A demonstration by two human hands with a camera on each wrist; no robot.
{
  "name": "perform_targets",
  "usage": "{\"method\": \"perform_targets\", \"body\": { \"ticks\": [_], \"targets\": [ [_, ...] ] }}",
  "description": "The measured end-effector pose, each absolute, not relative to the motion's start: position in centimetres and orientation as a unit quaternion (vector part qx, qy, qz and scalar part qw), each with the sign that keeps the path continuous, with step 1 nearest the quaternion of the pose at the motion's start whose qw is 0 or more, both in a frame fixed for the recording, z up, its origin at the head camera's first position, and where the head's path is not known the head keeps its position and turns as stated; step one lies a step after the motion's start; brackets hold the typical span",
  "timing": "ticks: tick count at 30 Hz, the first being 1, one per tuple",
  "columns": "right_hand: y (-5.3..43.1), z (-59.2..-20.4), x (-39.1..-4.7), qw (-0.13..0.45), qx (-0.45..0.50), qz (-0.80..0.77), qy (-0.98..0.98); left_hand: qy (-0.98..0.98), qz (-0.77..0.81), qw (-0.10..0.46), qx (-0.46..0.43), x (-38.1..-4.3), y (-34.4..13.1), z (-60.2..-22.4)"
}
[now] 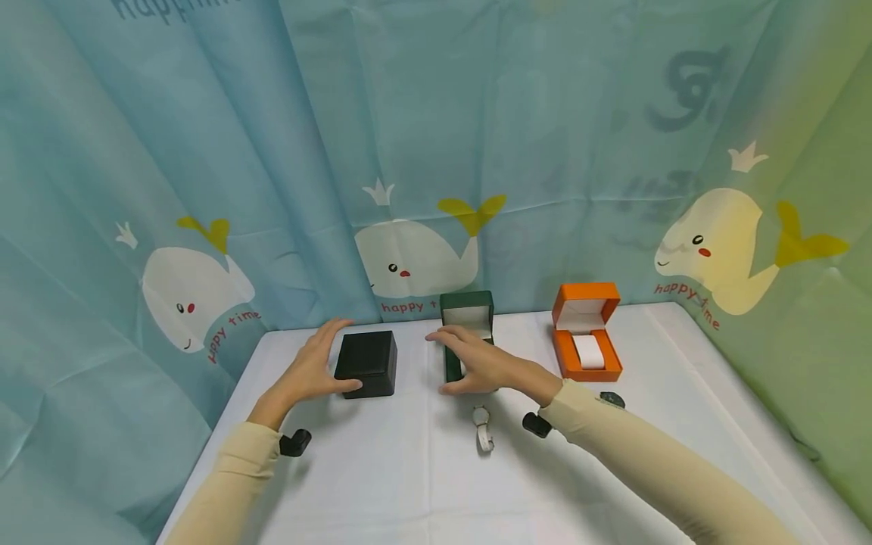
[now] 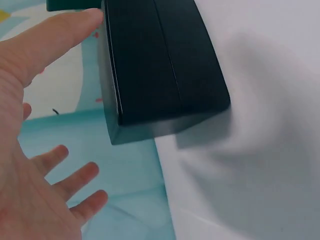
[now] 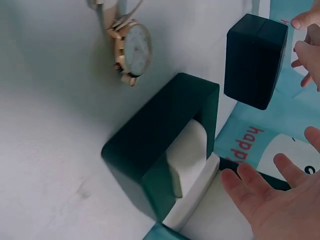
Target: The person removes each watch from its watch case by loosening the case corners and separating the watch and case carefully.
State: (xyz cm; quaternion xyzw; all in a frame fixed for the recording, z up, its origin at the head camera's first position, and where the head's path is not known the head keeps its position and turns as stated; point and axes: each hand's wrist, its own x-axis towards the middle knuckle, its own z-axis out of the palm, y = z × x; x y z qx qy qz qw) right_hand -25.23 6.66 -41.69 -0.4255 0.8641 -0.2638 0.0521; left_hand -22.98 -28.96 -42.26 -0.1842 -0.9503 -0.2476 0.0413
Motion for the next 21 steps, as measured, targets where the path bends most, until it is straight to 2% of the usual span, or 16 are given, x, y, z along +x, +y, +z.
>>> {"method": "perform_targets", "body": {
  "ticks": [21],
  "targets": [
    [1.1, -42.2, -27.8, 0.066, -0.442, -0.254, 0.858, -0.949, -0.284, -0.001, -0.139, -23.5, -30.4, -44.1]
  ]
}}
